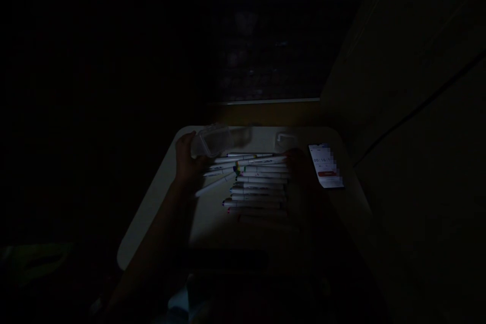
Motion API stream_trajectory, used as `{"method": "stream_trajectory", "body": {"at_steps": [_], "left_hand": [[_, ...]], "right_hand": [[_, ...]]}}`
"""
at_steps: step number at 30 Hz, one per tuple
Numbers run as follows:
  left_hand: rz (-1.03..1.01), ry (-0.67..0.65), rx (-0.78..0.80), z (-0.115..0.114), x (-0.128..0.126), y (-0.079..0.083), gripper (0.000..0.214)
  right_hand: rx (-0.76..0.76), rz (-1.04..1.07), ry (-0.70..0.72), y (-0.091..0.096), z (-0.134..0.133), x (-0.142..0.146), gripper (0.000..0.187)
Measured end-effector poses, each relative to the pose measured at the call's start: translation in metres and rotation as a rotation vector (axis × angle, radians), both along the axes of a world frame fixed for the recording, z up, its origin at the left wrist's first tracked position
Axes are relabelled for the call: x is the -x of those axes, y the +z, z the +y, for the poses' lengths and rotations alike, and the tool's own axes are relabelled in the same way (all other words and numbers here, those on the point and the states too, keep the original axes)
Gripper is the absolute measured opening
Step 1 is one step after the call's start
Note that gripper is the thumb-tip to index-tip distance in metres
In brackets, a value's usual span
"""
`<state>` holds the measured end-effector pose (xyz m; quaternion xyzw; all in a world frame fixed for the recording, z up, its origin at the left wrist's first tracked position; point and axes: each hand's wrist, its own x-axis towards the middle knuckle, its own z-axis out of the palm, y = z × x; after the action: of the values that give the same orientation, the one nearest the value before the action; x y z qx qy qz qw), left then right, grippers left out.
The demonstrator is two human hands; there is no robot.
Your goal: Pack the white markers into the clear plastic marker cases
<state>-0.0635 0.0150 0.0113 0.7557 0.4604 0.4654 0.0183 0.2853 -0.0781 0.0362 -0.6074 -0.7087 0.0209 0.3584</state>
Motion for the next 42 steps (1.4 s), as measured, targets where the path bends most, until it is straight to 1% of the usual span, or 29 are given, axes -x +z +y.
{"method": "stream_trajectory", "body": {"at_steps": [5, 8, 10, 12, 14, 18, 21, 25, 27, 29, 33, 37, 42], "left_hand": [[0.059, 0.018, -0.005, -0.003, 0.007, 0.001, 0.071], [0.09, 0.033, 0.011, -0.004, 0.008, 0.002, 0.072], [0.108, 0.038, 0.013, -0.003, 0.007, 0.002, 0.073], [0.124, 0.032, 0.004, -0.003, 0.007, 0.003, 0.072], [0.135, 0.025, -0.01, -0.003, 0.006, 0.003, 0.071], [0.135, 0.027, -0.012, -0.004, 0.005, 0.005, 0.07], [0.14, 0.032, -0.007, -0.004, 0.003, 0.005, 0.069], [0.175, 0.034, -0.023, -0.001, 0.003, 0.004, 0.07], [0.194, 0.047, -0.015, 0.001, 0.003, 0.003, 0.071], [0.2, 0.063, 0.0, 0.002, 0.004, 0.002, 0.072], [0.209, 0.04, 0.014, 0.002, 0.003, 0.004, 0.069], [0.214, 0.003, 0.016, 0.003, 0.002, 0.007, 0.066], [0.162, 0.007, 0.013, 0.003, 0.005, 0.008, 0.069]], "right_hand": [[0.028, 0.092, -0.05, -0.013, 0.005, -0.011, 0.03], [0.023, 0.153, -0.078, -0.016, 0.007, -0.016, 0.03], [0.014, 0.219, -0.083, -0.012, 0.006, -0.018, 0.032], [0.001, 0.269, -0.093, -0.003, 0.006, -0.018, 0.031], [-0.034, 0.269, -0.102, 0.006, 0.006, -0.016, 0.03], [-0.176, 0.252, -0.091, 0.02, 0.007, -0.007, 0.035], [-0.257, 0.221, -0.059, 0.023, 0.009, 0.005, 0.031], [-0.303, 0.183, -0.019, 0.022, 0.009, 0.022, 0.022], [-0.289, 0.16, 0.009, 0.023, 0.009, 0.029, 0.019], [-0.244, 0.132, 0.036, 0.024, 0.009, 0.036, 0.017], [-0.165, 0.11, 0.03, 0.025, 0.01, 0.046, 0.017], [-0.139, 0.137, 0.048, 0.022, 0.012, 0.05, 0.018], [-0.122, 0.173, 0.085, 0.017, 0.014, 0.052, 0.018]]}}
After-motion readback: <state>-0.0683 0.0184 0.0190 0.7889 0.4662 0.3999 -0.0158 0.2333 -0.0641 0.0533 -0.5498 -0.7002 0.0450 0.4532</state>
